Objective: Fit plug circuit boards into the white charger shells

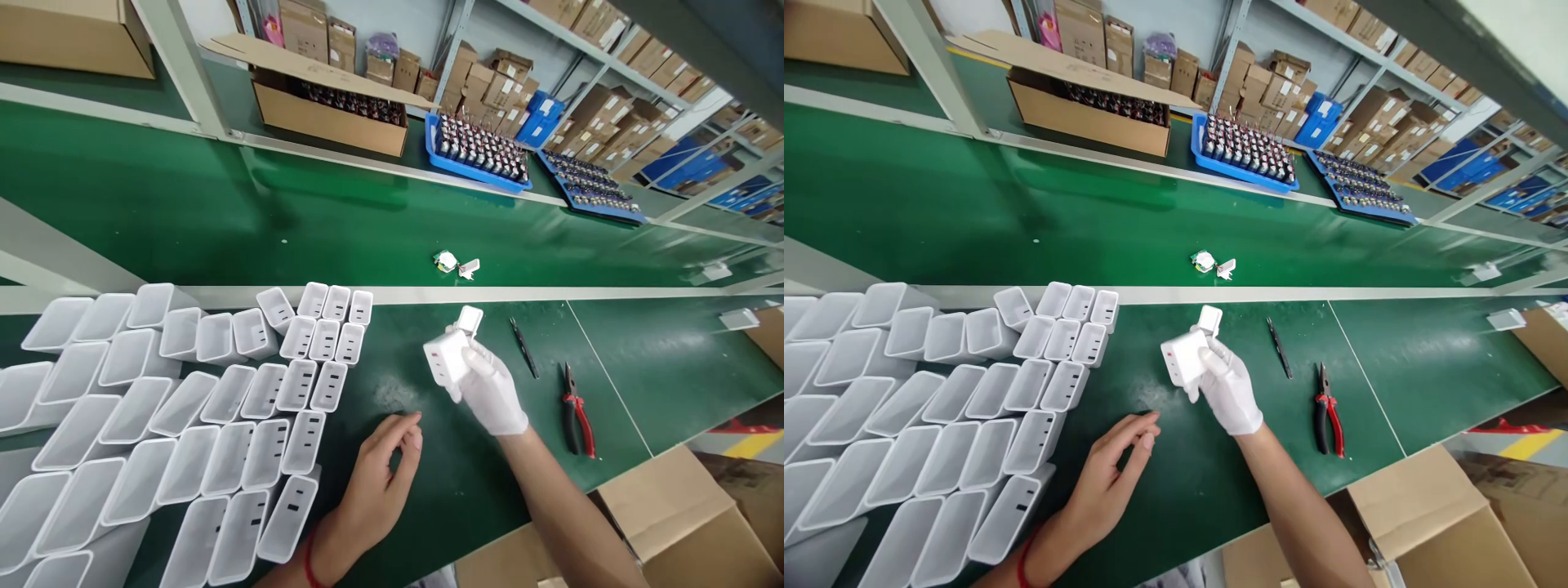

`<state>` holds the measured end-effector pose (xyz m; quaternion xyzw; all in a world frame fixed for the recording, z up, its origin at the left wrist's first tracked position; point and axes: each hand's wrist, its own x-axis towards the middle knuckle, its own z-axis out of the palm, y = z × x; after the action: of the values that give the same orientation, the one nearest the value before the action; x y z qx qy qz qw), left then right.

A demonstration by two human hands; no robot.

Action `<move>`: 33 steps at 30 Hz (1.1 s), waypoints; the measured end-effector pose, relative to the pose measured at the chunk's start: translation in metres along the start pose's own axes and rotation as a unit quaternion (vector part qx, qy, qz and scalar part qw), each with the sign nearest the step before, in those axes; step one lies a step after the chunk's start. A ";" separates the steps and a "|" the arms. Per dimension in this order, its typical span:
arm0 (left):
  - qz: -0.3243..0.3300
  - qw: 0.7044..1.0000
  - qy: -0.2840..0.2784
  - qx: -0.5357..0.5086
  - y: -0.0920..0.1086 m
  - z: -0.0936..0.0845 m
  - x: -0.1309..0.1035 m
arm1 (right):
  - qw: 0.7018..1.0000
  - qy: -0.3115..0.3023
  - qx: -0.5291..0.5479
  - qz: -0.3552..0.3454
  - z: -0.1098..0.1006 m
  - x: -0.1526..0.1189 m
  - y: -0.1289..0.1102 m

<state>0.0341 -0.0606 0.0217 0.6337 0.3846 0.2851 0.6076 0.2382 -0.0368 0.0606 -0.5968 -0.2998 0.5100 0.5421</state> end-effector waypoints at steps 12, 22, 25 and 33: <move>0.060 0.993 -0.029 0.094 -0.006 0.004 0.000 | 0.756 0.074 -0.634 -0.145 0.020 0.176 -0.053; 0.030 0.987 -0.062 0.147 0.001 0.001 0.000 | 0.691 0.159 -0.704 -0.040 -0.079 0.205 -0.070; 0.049 0.982 -0.065 0.168 0.002 0.002 -0.001 | 0.683 0.177 -0.708 -0.021 -0.089 0.205 -0.064; 0.163 0.899 0.048 0.404 0.051 -0.028 -0.014 | 0.782 0.215 -0.565 -0.151 -0.105 0.126 -0.069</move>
<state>0.0109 -0.0554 0.0760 0.8643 0.3862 0.2303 0.2254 0.3877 0.0576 0.0793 -0.8376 -0.4960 0.0197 0.2281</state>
